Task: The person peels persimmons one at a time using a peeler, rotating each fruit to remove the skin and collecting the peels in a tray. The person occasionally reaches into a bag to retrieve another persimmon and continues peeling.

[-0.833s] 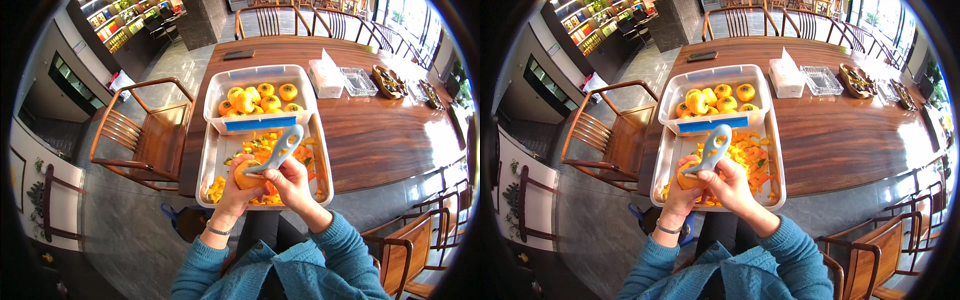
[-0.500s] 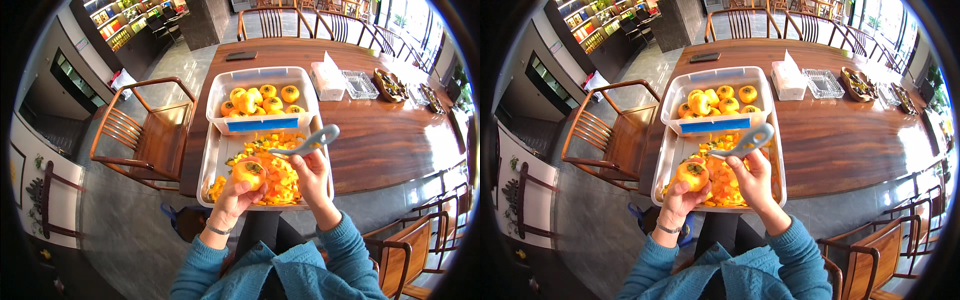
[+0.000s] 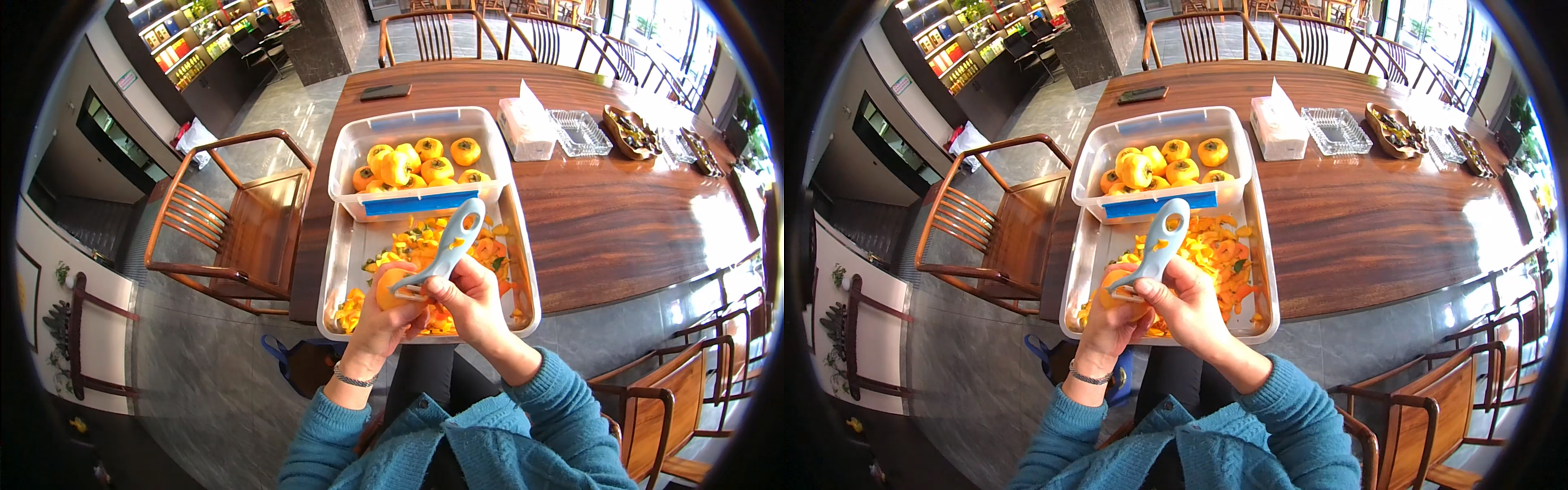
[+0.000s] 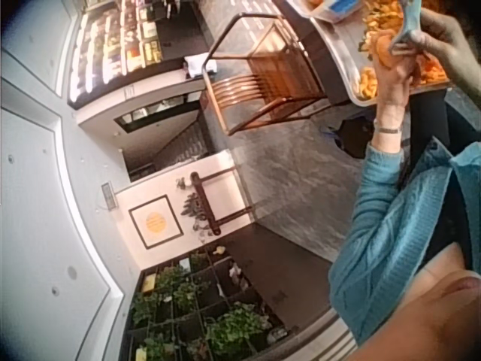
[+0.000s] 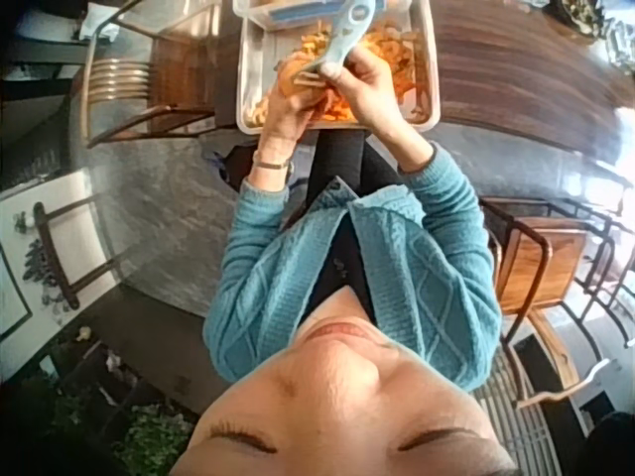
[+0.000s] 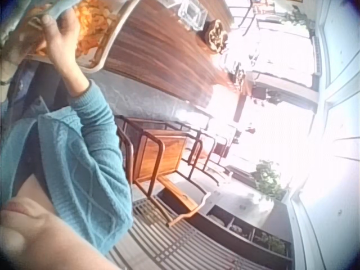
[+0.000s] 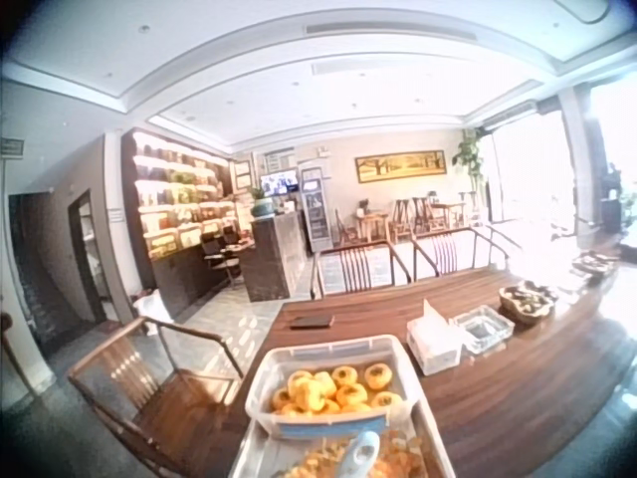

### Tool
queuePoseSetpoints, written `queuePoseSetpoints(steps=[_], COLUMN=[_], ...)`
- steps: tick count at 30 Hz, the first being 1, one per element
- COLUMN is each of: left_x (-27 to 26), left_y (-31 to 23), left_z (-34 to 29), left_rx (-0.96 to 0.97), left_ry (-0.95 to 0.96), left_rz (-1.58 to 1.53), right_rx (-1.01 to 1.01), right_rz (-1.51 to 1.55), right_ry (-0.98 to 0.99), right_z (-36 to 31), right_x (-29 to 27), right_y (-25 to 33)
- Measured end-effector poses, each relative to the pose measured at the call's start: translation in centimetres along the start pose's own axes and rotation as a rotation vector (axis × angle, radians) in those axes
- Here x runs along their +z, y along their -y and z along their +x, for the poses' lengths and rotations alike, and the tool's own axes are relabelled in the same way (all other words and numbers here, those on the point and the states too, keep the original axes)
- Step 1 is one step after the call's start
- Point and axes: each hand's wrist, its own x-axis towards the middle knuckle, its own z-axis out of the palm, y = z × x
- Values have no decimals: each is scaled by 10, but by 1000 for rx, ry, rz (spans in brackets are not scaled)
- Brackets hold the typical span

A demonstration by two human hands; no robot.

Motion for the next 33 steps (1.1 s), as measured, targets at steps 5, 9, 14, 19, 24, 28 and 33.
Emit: queuePoseSetpoints(steps=[5, 9, 14, 19, 24, 28, 33], left_x=[-3, -5, -9, -4, -2, -6, -9], left_y=[2, 5, -1, 0, -1, -4, -1], left_z=[1, 5, 5, 5, 3, 1, 1], left_rx=[-63, -80, -51, 15, -12, -80, -93], left_ry=[22, -98, 43, 4, 10, 32, 37], left_rz=[-361, -362, -227, -80, 4, -35, -209], right_rx=[-182, -270, -81, 18, 18, -26, -482], right_rz=[-182, -195, 107, 125, 68, -132, -558], right_ry=[-4, -71, -109, -59, 13, 72, 167], right_z=[1, 4, 3, 3, 2, 4, 11], right_x=[-9, -14, -13, -7, -7, -14, -20], right_y=[-12, -17, -12, -6, -7, -9, -10])
